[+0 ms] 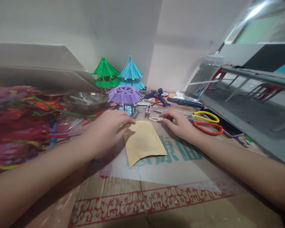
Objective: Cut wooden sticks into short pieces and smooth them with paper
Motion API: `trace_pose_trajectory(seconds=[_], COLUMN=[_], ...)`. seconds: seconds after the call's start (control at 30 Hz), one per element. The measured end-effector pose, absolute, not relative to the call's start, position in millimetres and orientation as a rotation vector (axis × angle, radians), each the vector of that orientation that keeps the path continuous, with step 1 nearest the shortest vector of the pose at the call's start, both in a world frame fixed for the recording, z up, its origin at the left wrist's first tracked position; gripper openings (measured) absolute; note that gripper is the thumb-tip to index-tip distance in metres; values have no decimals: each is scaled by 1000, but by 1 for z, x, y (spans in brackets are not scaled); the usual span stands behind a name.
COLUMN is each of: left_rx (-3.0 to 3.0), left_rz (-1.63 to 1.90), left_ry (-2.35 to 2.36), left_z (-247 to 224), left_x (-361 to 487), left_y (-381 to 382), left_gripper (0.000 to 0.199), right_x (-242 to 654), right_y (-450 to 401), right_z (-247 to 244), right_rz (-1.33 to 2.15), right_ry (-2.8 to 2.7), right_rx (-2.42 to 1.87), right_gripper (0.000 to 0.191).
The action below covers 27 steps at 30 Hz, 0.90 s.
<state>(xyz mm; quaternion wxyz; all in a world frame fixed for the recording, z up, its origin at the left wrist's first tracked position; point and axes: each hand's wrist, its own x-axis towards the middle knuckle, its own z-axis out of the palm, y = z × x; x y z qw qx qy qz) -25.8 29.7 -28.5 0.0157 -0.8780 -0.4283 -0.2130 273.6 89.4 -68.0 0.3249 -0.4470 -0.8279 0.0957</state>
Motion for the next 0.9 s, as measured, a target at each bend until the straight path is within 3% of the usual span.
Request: trace_pose_trajectory(seconds=[0.27, 0.6, 0.67, 0.8, 0.9], left_rx=[-2682, -2541, -2538, -2742, -2793], left_rz=[-191, -121, -315, -1131, -1439], left_ry=[-1268, -1463, -1626, -1654, -1575], left_z=[-30, -32, -28, -33, -46], left_x=[-54, -49, -37, -7, 8], left_y=[57, 52, 40, 9, -3], left_gripper=[36, 28, 27, 22, 15], right_x=[272, 269, 268, 260, 248], right_y=[86, 82, 79, 58, 35], right_z=[-66, -60, -59, -54, -51], right_rz=[317, 332, 340, 488, 730], right_ry=[-2198, -2199, -2177, -2088, -2069], right_rx=[-1175, -1182, -1156, -1095, -990], right_gripper=[25, 23, 22, 20, 24])
